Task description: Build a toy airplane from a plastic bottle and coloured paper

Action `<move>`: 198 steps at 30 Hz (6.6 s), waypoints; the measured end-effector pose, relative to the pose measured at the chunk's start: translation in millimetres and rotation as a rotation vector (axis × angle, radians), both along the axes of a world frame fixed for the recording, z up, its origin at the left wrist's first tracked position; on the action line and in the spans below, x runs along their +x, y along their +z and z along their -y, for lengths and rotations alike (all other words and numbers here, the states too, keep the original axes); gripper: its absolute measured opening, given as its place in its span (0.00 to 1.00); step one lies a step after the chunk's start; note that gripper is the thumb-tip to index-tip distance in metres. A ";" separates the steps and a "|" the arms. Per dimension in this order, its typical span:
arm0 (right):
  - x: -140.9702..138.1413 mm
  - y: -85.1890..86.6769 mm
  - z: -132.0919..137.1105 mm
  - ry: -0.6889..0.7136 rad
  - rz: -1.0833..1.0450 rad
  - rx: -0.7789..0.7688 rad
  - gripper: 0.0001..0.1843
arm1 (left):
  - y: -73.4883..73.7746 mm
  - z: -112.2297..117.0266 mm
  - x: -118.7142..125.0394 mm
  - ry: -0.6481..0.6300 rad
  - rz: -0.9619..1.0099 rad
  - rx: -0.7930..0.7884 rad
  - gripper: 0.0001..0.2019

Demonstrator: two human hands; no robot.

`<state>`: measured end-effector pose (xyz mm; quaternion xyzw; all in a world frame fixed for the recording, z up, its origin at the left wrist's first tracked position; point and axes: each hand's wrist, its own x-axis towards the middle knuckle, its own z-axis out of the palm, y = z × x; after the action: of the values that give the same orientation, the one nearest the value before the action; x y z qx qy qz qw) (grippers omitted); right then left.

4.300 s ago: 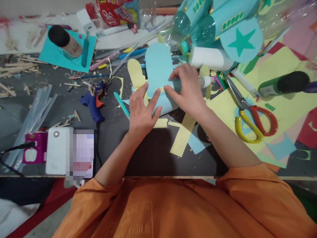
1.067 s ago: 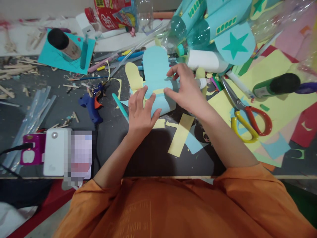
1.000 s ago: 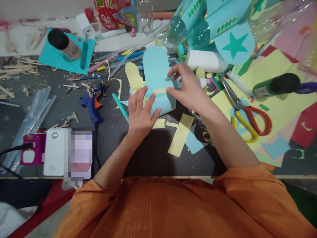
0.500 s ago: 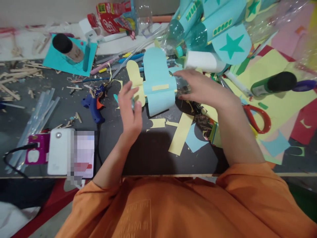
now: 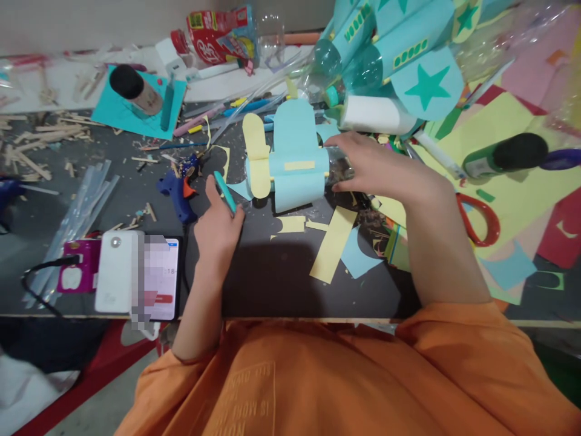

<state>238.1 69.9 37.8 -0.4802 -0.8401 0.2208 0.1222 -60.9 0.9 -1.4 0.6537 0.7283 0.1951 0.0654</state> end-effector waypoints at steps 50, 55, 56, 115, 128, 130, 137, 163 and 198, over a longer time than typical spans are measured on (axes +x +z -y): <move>-22.0 -38.1 99.2 -0.433 -1.229 -0.317 0.10 | 37.3 2.7 47.0 -0.118 0.700 -0.390 0.12; -24.5 -37.6 100.4 -0.436 -1.234 -0.270 0.15 | 33.2 7.4 56.5 -0.169 0.831 -0.424 0.12; -24.3 -37.7 100.7 -0.438 -1.228 -0.271 0.15 | 31.6 7.8 59.0 -0.157 0.894 -0.427 0.11; -54.4 -23.5 87.0 -0.313 -0.815 -0.042 0.07 | -1.4 -3.7 89.4 -0.010 1.811 -0.725 0.16; -67.8 -36.8 93.7 -0.293 -0.705 0.059 0.08 | -1.6 -3.9 88.5 -0.097 1.763 -0.765 0.14; -67.8 -36.4 93.3 -0.296 -0.695 0.059 0.08 | -2.1 -3.8 87.6 -0.101 1.744 -0.771 0.14; -72.4 -32.6 93.0 -0.304 -0.691 0.023 0.07 | -5.2 -3.7 85.8 -0.108 1.721 -0.791 0.14; -62.8 -33.8 93.5 -0.399 -0.714 0.120 0.04 | -5.4 -5.1 87.8 -0.117 1.860 -0.751 0.15; -37.5 -44.0 95.3 -0.429 -0.858 0.201 0.10 | -3.9 -3.8 87.7 -0.035 1.854 -0.719 0.17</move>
<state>200.5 -25.4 -6.2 -0.4939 -0.6134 0.2864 0.5457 26.8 4.7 -5.3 0.1947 0.3951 0.3955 0.8060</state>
